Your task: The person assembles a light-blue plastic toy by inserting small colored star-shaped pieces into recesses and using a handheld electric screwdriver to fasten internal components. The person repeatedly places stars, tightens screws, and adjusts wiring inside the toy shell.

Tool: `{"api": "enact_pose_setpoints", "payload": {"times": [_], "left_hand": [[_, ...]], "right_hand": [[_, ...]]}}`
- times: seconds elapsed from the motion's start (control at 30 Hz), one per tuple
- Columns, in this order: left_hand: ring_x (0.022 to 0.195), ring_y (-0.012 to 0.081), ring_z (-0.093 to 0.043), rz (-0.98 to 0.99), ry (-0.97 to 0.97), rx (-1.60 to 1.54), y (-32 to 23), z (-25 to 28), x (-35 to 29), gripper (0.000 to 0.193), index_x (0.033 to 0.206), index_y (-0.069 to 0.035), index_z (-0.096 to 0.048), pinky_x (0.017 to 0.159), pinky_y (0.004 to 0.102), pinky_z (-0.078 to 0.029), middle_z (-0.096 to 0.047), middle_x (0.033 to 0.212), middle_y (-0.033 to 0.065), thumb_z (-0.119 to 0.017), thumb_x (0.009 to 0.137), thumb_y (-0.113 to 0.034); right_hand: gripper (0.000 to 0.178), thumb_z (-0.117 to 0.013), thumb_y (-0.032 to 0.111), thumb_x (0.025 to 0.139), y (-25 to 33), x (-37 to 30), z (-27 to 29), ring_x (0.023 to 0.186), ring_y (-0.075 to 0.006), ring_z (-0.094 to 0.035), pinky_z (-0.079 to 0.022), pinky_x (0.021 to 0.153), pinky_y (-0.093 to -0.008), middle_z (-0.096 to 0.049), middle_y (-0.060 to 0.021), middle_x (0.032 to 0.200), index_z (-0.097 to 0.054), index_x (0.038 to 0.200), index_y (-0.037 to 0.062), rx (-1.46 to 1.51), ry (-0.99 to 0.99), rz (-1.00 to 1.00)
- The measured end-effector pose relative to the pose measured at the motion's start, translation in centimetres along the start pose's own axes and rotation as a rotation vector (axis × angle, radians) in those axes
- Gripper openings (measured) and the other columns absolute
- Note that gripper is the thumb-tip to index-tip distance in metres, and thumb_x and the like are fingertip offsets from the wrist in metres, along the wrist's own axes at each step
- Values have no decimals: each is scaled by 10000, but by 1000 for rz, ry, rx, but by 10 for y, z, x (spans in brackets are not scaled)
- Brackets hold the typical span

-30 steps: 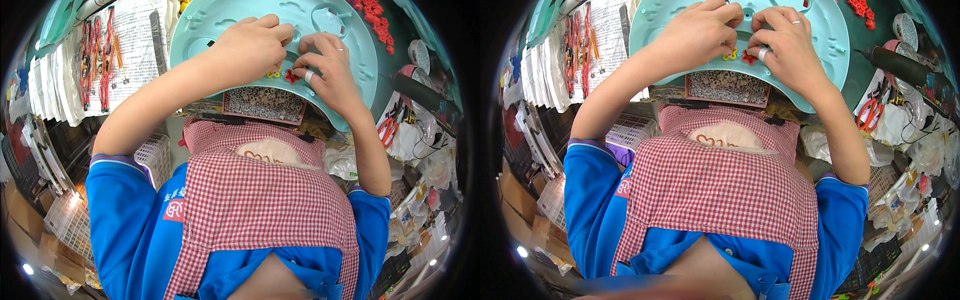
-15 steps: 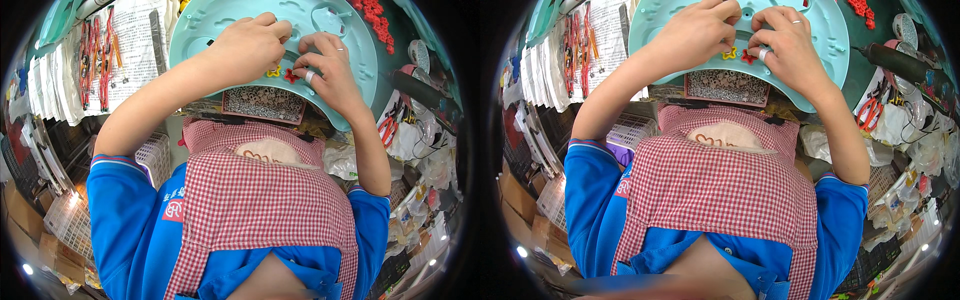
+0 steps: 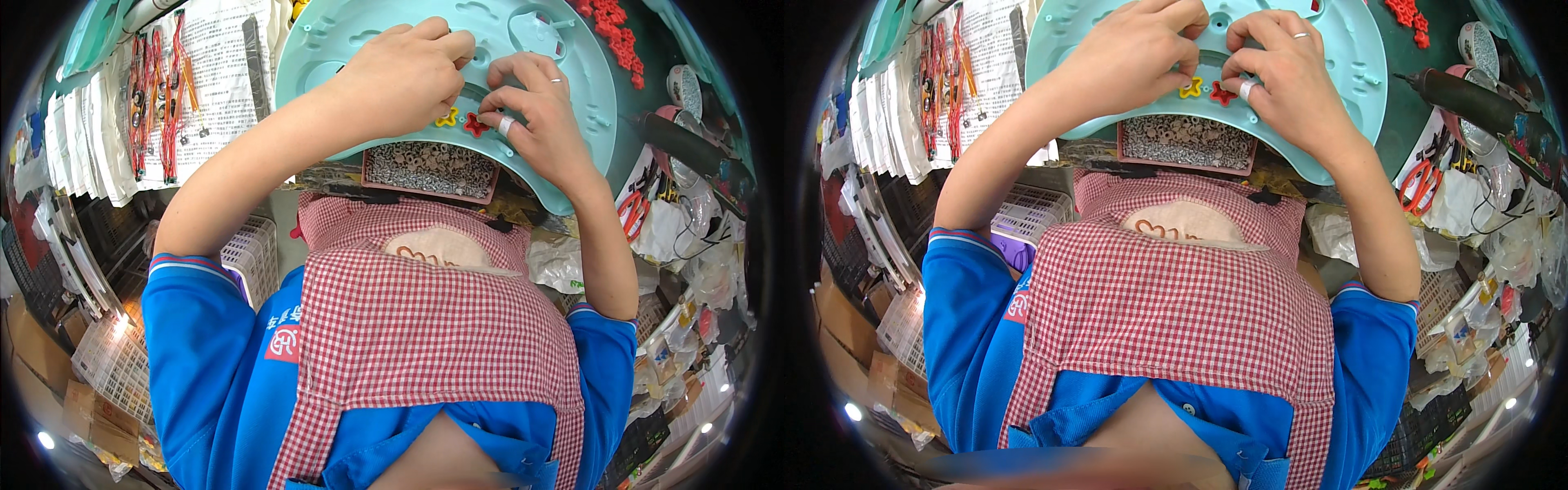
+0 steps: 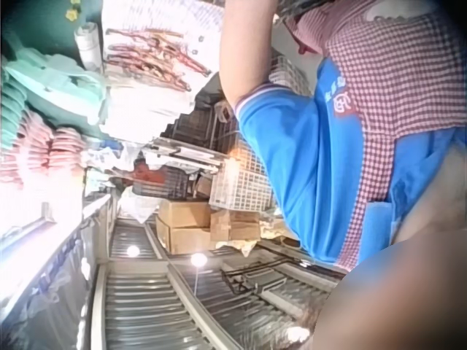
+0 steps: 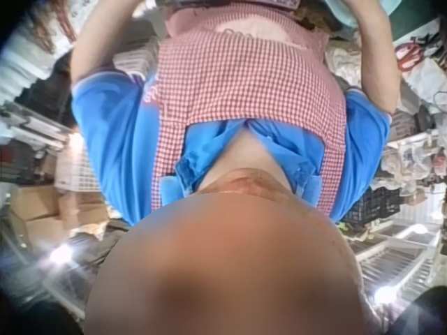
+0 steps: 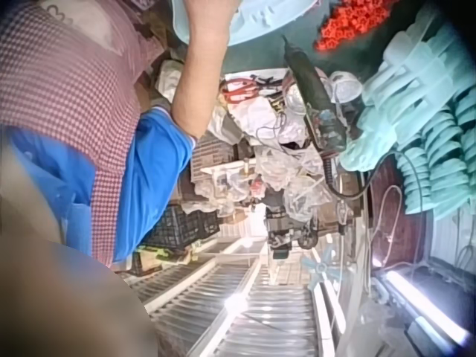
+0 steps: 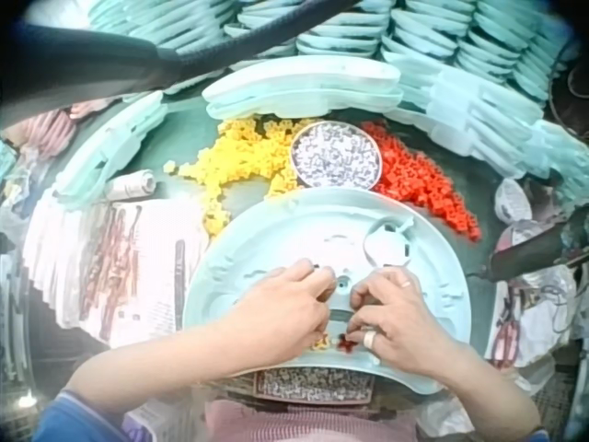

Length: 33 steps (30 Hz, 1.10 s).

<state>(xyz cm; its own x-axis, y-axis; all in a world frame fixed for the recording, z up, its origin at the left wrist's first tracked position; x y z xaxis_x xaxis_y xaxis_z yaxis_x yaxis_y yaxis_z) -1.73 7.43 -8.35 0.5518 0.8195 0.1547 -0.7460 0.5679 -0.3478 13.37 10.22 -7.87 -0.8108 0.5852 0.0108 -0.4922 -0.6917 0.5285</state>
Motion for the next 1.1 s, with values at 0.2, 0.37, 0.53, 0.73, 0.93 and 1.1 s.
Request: {"api": "enact_pose_setpoints", "payload": {"times": [0.2,0.37,0.53,0.73,0.93,1.1], "left_hand": [[916,202,-557,22,-32,-49,0,4,3,64,731,-112,-731,781,353,-506,-583,919,0,-710,709,-169],[946,211,-576,130,-126,-141,-3,11,-8,71,762,-118,-732,817,365,-515,-608,977,10,-711,746,-184],[1015,239,-597,129,-195,-167,-8,16,-24,74,840,-111,-717,840,372,-517,-631,1064,19,-693,794,-162],[1098,261,-571,180,-182,-138,-13,16,-36,121,910,-116,-700,890,379,-502,-601,1173,51,-691,792,-141],[722,215,-628,263,-445,144,19,68,-108,102,801,-109,-707,646,302,-516,-641,781,20,-741,706,-96],[843,201,-655,982,-331,470,101,90,-218,97,834,-118,-743,725,342,-531,-682,868,-13,-710,813,-206]], "right_hand": [[109,-722,110,737,-1,-2,-1,1181,-264,-453,-298,1038,-431,-544,-22,1101,-650,811,75,5,13,78],[114,-724,106,734,2,3,-4,1180,-265,-449,-290,1043,-436,-537,-25,1105,-646,813,76,-53,46,74],[86,-732,107,711,4,5,-2,1165,-237,-474,-298,1043,-432,-552,-13,1089,-687,784,99,-68,57,77],[150,-734,104,702,5,7,-2,1161,-259,-481,-310,1029,-438,-556,-29,1089,-666,835,96,-106,75,95],[253,-674,39,770,8,-26,36,1074,-339,-588,-452,961,-428,-627,-131,1102,-678,1022,13,6,-259,-6],[458,-521,370,969,-64,-147,113,913,-282,-602,-514,822,-396,-603,-200,1049,-596,1031,-78,-556,-1526,-47]]}}
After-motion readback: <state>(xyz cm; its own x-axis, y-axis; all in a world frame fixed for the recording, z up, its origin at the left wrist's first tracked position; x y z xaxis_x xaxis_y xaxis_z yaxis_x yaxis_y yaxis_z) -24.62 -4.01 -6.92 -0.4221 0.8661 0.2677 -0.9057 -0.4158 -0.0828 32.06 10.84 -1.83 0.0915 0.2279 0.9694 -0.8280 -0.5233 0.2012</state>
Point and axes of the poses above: each hand's wrist, its own x-axis towards the middle knuckle, its own z-axis out of the back of the hand, y = z × x, the point moved 5 cm from there along x, towards the middle knuckle
